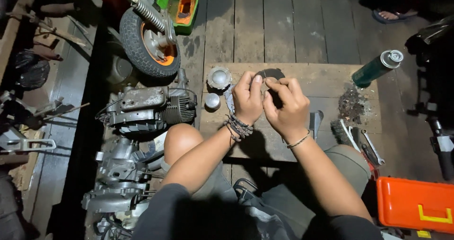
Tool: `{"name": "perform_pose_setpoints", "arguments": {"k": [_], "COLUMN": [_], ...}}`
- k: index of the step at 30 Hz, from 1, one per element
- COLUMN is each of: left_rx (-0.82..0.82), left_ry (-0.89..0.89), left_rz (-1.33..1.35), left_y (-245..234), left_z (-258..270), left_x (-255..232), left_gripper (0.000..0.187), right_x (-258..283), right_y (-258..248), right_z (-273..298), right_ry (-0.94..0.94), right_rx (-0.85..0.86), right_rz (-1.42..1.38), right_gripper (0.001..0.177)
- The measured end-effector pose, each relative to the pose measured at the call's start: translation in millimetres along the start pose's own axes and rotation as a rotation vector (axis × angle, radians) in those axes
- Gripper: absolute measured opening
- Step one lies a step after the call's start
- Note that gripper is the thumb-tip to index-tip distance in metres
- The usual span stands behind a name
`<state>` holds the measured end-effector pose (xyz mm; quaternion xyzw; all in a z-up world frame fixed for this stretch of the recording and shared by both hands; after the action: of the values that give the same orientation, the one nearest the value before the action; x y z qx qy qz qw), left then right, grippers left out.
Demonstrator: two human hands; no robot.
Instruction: The person sits on the floor and uses both hands to manipulate a dark circular mechanical part, likely a gasket or seal. They repeatedly press, fold, and adjust the object while surrounded by engine components and tools.
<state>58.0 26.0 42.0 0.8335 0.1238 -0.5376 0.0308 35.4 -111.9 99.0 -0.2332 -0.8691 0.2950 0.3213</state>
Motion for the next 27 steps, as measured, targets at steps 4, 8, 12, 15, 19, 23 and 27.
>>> {"name": "perform_pose_setpoints", "arguments": {"k": [4, 8, 12, 15, 19, 23, 27], "left_rx": [0.012, 0.024, -0.02, -0.037, -0.043, -0.032, -0.006], "left_ry": [-0.014, -0.019, -0.034, -0.037, -0.043, -0.049, -0.016], "left_rz": [0.039, 0.04, 0.114, 0.204, 0.302, 0.323, 0.22], "left_y": [8.0, 2.8, -10.7, -6.6, -4.8, -2.1, -2.4], "left_z": [4.4, -1.8, -10.3, -9.1, -9.4, -8.3, -8.1], "left_x": [-0.9, 1.5, -0.2, 15.3, 21.1, 25.1, 14.3], "left_gripper": [0.025, 0.026, 0.026, 0.026, 0.026, 0.027, 0.027], "right_x": [-2.8, -0.5, 0.1, 3.4, 3.6, 6.0, 8.7], "right_y": [0.5, -0.7, 8.6, 5.4, 5.1, 4.5, 3.7], "right_z": [-4.0, -2.3, 3.2, 1.8, 0.4, -1.6, -3.7], "right_ry": [-0.006, -0.015, -0.047, -0.043, -0.049, -0.059, -0.07], "right_rx": [-0.023, -0.001, 0.033, 0.006, 0.004, -0.006, -0.004], "right_rz": [0.021, 0.02, 0.03, 0.001, 0.03, 0.056, 0.059], "right_gripper": [0.019, 0.018, 0.018, 0.019, 0.02, 0.02, 0.019]}}
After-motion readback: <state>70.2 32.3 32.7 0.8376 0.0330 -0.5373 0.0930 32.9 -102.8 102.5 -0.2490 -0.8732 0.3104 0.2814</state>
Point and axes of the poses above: each hand's wrist, its own z-axis away from the middle knuckle, its own y-axis out of the palm, x = y × z, the point moved 9 cm from there along -z, towards the middle knuckle, and after that the axes turned 13 degrees about x, right-handed, at the moved point
